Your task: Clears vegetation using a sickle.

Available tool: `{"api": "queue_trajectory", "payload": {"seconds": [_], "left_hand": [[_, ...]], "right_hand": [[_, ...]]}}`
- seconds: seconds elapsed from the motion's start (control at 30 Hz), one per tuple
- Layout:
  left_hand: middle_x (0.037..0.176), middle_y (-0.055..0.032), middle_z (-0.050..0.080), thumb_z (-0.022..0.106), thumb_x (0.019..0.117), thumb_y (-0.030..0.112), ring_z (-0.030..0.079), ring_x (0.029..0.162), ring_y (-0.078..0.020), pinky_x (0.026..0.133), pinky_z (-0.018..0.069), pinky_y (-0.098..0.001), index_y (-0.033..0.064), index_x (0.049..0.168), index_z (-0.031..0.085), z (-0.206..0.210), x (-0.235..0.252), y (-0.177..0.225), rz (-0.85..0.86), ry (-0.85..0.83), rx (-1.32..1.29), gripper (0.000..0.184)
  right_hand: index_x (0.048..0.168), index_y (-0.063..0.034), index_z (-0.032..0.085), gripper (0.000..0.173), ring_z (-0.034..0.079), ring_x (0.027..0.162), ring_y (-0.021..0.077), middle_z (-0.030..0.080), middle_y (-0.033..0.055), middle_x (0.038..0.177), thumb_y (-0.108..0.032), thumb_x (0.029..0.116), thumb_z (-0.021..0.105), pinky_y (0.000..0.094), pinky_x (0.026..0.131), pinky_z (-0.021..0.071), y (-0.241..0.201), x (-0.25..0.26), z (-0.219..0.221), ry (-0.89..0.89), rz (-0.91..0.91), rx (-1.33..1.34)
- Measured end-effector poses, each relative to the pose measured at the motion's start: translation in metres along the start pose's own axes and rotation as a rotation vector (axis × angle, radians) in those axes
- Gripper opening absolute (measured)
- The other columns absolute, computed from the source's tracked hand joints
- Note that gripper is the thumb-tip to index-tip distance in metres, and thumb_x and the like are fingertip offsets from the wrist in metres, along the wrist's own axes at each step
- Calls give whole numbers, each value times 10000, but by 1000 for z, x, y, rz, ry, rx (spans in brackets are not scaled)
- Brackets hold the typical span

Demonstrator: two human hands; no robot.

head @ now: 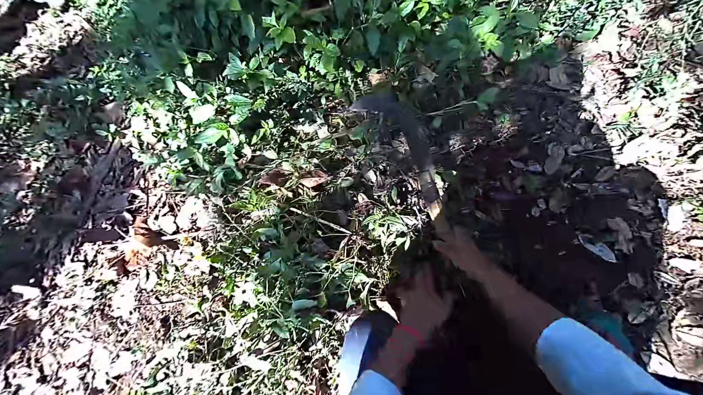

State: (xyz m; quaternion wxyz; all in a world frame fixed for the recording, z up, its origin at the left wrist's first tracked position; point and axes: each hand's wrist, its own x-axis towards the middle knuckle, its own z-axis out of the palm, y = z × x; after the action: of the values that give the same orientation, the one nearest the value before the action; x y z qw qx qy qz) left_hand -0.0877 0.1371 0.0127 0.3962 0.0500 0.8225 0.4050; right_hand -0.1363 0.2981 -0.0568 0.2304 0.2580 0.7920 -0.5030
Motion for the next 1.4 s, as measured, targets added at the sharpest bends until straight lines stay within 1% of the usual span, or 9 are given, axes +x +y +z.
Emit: {"api": "queue_trajectory", "payload": {"seconds": [0.13,0.3,0.4,0.57,0.77,0.9,1.13,1.23,1.4], "left_hand": [[1571,-309,358,753,895,254,504,1370,-426,1103,441,-575,19,1632,-12,1,26,38,-95,-65,71,1088],[1460,-266,517,642,962,151,547,1298,-447,1010,478,-623,-14,1498,433,-30,19,61,-197,103,315,598],[1385,-283,571,611,1003,246,576,1252,-469,980,479,-652,17,1462,496,-65,40,49,-267,181,446,526],[1281,-261,657,620,992,456,612,1214,-472,993,457,-693,63,1392,588,-152,1,-102,-412,318,478,561],[1258,-341,634,459,1029,602,608,1191,-534,958,449,-745,-18,1326,609,-246,-198,-262,-887,593,409,704],[1183,-353,655,387,1026,658,629,1131,-555,913,458,-760,-18,1303,610,-233,-219,-230,-827,554,458,764],[1179,-255,702,506,1013,600,658,1125,-488,924,483,-712,102,1349,628,-170,-62,-133,-417,263,563,613],[1176,-291,688,470,1010,636,648,1129,-508,918,479,-735,70,1298,656,-198,-72,-207,-547,394,474,662],[1200,-344,654,326,1062,610,624,1162,-519,964,453,-716,-43,1251,651,-155,-229,-308,-896,662,162,753]], "right_hand": [[1434,83,443,500,641,1052,280,613,262,1242,-237,1066,558,432,944,526,-24,-19,14,88,7,318],[1410,77,463,456,643,1039,190,630,206,1218,-268,1118,403,364,927,544,-38,-22,42,46,-113,550],[1464,15,452,528,640,1055,244,601,201,1320,-376,1132,328,414,896,535,-54,-16,40,-185,-53,287],[1467,-16,493,456,614,1196,393,598,279,1333,-244,1073,527,555,1049,467,-51,-30,-14,-557,-260,-508],[1382,-67,608,415,615,1181,471,643,264,1273,-302,1040,610,682,993,466,-27,-102,-151,-587,-215,-1070],[1408,-70,598,446,627,1145,500,642,279,1274,-308,1032,621,708,963,464,-42,-172,-193,-475,-268,-1113],[1458,-110,556,484,666,1060,433,657,232,1227,-318,1025,616,651,932,514,-66,-198,-165,-388,-507,-910],[1468,-92,535,506,664,1042,409,645,227,1238,-317,1022,615,630,923,519,-67,-186,-168,-391,-468,-852],[1447,-43,550,487,674,1010,427,649,266,1217,-250,1013,632,630,899,529,-43,-199,-188,-457,-397,-721]]}}
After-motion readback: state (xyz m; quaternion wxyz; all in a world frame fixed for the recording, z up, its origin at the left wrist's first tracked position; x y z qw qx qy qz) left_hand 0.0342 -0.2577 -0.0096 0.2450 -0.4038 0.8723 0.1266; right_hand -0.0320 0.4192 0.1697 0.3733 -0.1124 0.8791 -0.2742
